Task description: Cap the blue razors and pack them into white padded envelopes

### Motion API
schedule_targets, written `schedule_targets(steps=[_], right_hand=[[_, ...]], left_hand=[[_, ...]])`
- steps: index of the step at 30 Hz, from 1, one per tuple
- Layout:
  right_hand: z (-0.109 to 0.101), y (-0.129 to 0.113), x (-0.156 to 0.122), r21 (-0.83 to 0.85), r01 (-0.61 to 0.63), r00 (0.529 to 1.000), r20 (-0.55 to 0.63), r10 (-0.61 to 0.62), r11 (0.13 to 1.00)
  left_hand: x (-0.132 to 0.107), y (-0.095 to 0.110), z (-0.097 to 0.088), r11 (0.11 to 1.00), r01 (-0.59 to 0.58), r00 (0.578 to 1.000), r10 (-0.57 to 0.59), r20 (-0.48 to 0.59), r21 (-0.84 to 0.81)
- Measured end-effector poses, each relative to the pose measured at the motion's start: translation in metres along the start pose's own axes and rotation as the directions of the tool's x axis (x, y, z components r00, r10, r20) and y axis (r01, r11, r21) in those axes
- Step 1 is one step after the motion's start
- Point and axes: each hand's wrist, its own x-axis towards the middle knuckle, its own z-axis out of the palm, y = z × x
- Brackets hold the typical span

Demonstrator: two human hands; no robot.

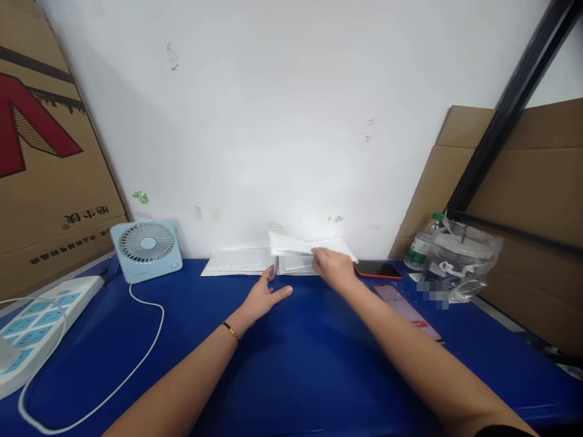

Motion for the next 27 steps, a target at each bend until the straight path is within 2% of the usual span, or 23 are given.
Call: schedule_targets(steps=[1,3,5,6,8,11,13,15,18,23,27], right_hand=[[-0.003,-0.013,-0.009,0.048,0.065,0.998,-0.021,-0.064,0.997],[-0.007,-0.037,-0.029,0.154,0.165,0.986,-0.004,-0.166,0.974],[-0.01,-0.05,-0.045,0.296,0.231,0.968,0.029,-0.25,0.927],[-0.012,-0.051,-0.05,0.382,0.237,0.961,0.04,-0.272,0.893],[-0.012,-0.04,-0.054,0.552,0.198,0.959,0.061,-0.275,0.81],[-0.004,-0.006,-0.054,0.73,0.05,0.955,0.164,-0.246,0.681],[0.006,0.013,-0.055,0.791,-0.057,0.917,0.283,-0.281,0.61],[0.016,0.021,-0.056,0.827,-0.135,0.878,0.355,-0.322,0.545],[0.023,0.013,-0.058,0.854,-0.165,0.855,0.373,-0.36,0.494],[0.022,-0.015,-0.053,0.874,-0.168,0.894,0.329,-0.303,0.456],[0.019,-0.031,-0.048,0.837,-0.157,0.927,0.307,-0.213,0.524]], left_hand=[[0.0,0.002,0.011,0.978,0.016,1.0,-0.013,0.016,-0.209],[-0.001,0.005,0.029,0.858,-0.008,0.999,-0.017,-0.045,-0.514],[0.0,0.007,0.037,0.753,-0.068,0.983,-0.061,-0.172,-0.654],[0.001,0.009,0.038,0.729,-0.094,0.968,-0.091,-0.232,-0.678],[0.002,0.012,0.036,0.721,-0.141,0.942,-0.114,-0.316,-0.679],[0.005,0.02,0.028,0.738,-0.23,0.925,-0.037,-0.379,-0.634],[0.005,0.027,0.025,0.744,-0.278,0.922,0.03,-0.385,-0.607],[0.004,0.035,0.022,0.742,-0.309,0.924,0.085,-0.374,-0.595],[-0.001,0.049,0.019,0.723,-0.359,0.916,0.152,-0.371,-0.59],[-0.01,0.07,0.01,0.702,-0.423,0.882,0.174,-0.438,-0.572],[-0.01,0.071,0.007,0.718,-0.456,0.834,0.139,-0.535,-0.525]])
